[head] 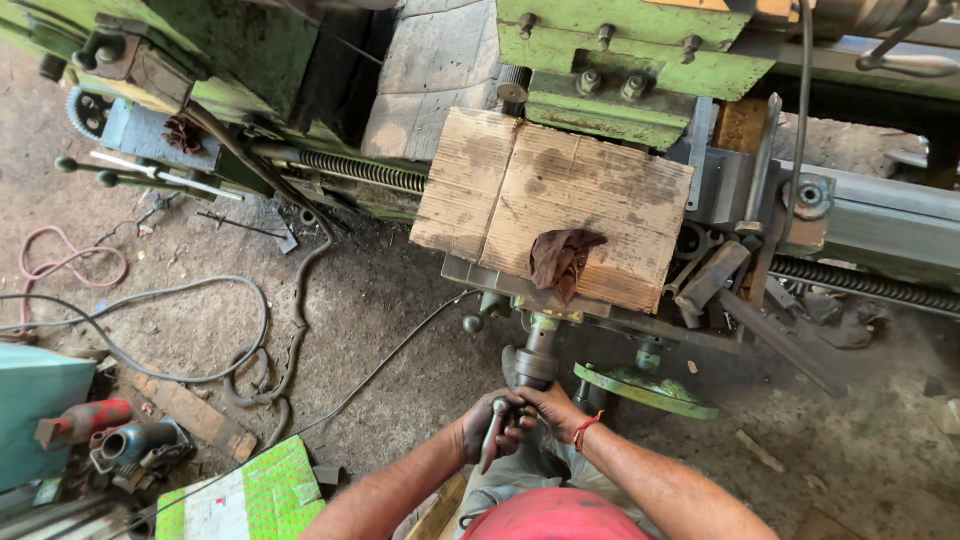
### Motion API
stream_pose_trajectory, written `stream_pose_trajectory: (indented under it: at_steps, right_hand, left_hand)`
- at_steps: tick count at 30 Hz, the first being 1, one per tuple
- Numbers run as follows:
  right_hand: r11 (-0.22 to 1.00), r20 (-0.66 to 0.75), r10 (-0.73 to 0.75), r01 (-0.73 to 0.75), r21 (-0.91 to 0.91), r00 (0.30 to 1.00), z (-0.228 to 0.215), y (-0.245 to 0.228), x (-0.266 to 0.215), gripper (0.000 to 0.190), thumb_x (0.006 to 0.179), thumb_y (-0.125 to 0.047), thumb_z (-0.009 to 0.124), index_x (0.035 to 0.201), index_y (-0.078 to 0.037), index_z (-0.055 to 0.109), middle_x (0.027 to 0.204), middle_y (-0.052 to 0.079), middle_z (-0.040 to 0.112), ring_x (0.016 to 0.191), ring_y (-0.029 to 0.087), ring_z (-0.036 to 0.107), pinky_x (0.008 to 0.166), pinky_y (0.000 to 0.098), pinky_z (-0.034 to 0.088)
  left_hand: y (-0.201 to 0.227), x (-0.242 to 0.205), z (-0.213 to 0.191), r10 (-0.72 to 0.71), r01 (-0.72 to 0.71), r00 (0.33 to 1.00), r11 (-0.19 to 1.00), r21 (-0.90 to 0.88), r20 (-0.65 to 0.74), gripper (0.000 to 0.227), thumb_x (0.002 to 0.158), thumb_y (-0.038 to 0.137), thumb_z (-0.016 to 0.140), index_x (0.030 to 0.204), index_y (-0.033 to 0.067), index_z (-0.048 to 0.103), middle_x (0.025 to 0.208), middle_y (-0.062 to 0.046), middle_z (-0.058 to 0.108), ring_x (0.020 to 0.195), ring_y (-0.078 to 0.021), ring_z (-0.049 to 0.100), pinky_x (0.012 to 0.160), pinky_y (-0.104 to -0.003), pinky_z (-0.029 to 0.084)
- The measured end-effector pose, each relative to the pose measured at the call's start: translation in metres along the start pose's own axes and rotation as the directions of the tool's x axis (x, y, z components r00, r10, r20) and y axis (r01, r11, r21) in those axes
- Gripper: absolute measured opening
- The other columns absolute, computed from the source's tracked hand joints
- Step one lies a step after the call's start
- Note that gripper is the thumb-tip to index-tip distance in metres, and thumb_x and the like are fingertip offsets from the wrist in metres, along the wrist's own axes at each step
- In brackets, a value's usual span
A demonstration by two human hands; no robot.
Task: The person operates a green milling machine, using both hands to turn the control levers and wheels to adjust the machine's position. The person repeatedly moves the controls back and forth while the machine is running.
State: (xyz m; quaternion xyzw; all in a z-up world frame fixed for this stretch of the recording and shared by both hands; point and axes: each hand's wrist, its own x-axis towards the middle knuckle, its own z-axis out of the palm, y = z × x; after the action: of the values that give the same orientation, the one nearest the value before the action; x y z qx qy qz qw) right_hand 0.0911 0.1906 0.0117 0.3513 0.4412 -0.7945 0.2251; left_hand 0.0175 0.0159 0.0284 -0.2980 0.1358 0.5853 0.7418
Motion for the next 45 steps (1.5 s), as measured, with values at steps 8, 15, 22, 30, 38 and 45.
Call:
stream_pose_trajectory:
  at_steps: [8, 15, 22, 30, 38, 45]
  right_hand:
    - [0.998, 0.155, 0.016, -0.026, 0.062, 0.988, -0.011, 0.005, 0.008, 0.022, 0.082, -0.025, 0.079, 0.089, -0.008, 0.067, 0.066, -0.005, 0.056, 0.054, 0.006, 0.051, 0.049, 0.0239, 0.044]
    - [0.980, 0.289, 0.078, -0.126, 0.153, 0.954, -0.020, 0.014, 0.015, 0.019, 0.087, -0.024, 0.076, 0.085, -0.009, 0.064, 0.059, -0.004, 0.051, 0.045, 0.007, 0.048, 0.044, 0.0246, 0.044]
    - [0.970, 0.364, 0.136, -0.198, 0.140, 0.921, -0.024, 0.013, 0.020, 0.026, 0.089, -0.028, 0.074, 0.075, -0.009, 0.061, 0.058, -0.001, 0.054, 0.043, 0.010, 0.050, 0.042, 0.0296, 0.047]
    - [0.970, 0.470, 0.137, -0.214, 0.114, 0.872, -0.036, 0.024, 0.031, 0.027, 0.092, -0.030, 0.073, 0.077, -0.011, 0.062, 0.059, -0.002, 0.054, 0.042, 0.007, 0.047, 0.041, 0.0254, 0.043]
    - [0.954, 0.415, 0.173, -0.257, 0.154, 0.893, -0.028, 0.013, 0.032, 0.022, 0.087, -0.025, 0.076, 0.102, -0.010, 0.067, 0.073, 0.000, 0.062, 0.056, 0.010, 0.058, 0.052, 0.0267, 0.051]
    - [0.988, 0.160, 0.148, -0.153, 0.022, 0.976, -0.010, -0.020, -0.018, 0.032, 0.081, -0.039, 0.081, 0.091, -0.014, 0.065, 0.068, 0.000, 0.061, 0.053, 0.013, 0.053, 0.043, 0.0271, 0.039]
  left_hand:
    - [-0.009, 0.013, -0.003, 0.096, -0.090, 0.991, 0.994, 0.060, -0.098, 0.019, 0.093, 0.032, 0.060, 0.094, 0.0129, 0.059, 0.080, 0.002, 0.057, 0.057, -0.0092, 0.050, 0.043, -0.020, 0.036]
    - [-0.019, 0.022, 0.001, 0.198, -0.163, 0.955, 0.972, 0.168, -0.220, 0.019, 0.093, 0.035, 0.061, 0.093, 0.0156, 0.062, 0.079, 0.003, 0.061, 0.056, -0.0086, 0.051, 0.044, -0.021, 0.036]
    - [-0.026, 0.025, 0.009, 0.270, -0.215, 0.913, 0.955, 0.202, -0.306, 0.019, 0.094, 0.034, 0.058, 0.092, 0.0151, 0.062, 0.078, 0.002, 0.063, 0.058, -0.0106, 0.052, 0.046, -0.023, 0.035]
    - [-0.040, 0.026, 0.031, 0.394, -0.269, 0.814, 0.907, 0.325, -0.427, 0.017, 0.093, 0.032, 0.058, 0.091, 0.0157, 0.060, 0.082, -0.001, 0.067, 0.060, -0.0107, 0.055, 0.050, -0.024, 0.039]
    - [-0.048, 0.031, 0.039, 0.491, -0.360, 0.754, 0.864, 0.352, -0.436, 0.017, 0.094, 0.029, 0.057, 0.092, 0.0126, 0.061, 0.083, -0.005, 0.071, 0.062, -0.0131, 0.060, 0.053, -0.026, 0.043]
    - [-0.039, 0.040, 0.030, 0.432, -0.301, 0.804, 0.889, 0.347, -0.409, 0.024, 0.098, 0.035, 0.052, 0.089, 0.0152, 0.060, 0.080, -0.001, 0.070, 0.062, -0.0117, 0.059, 0.049, -0.025, 0.039]
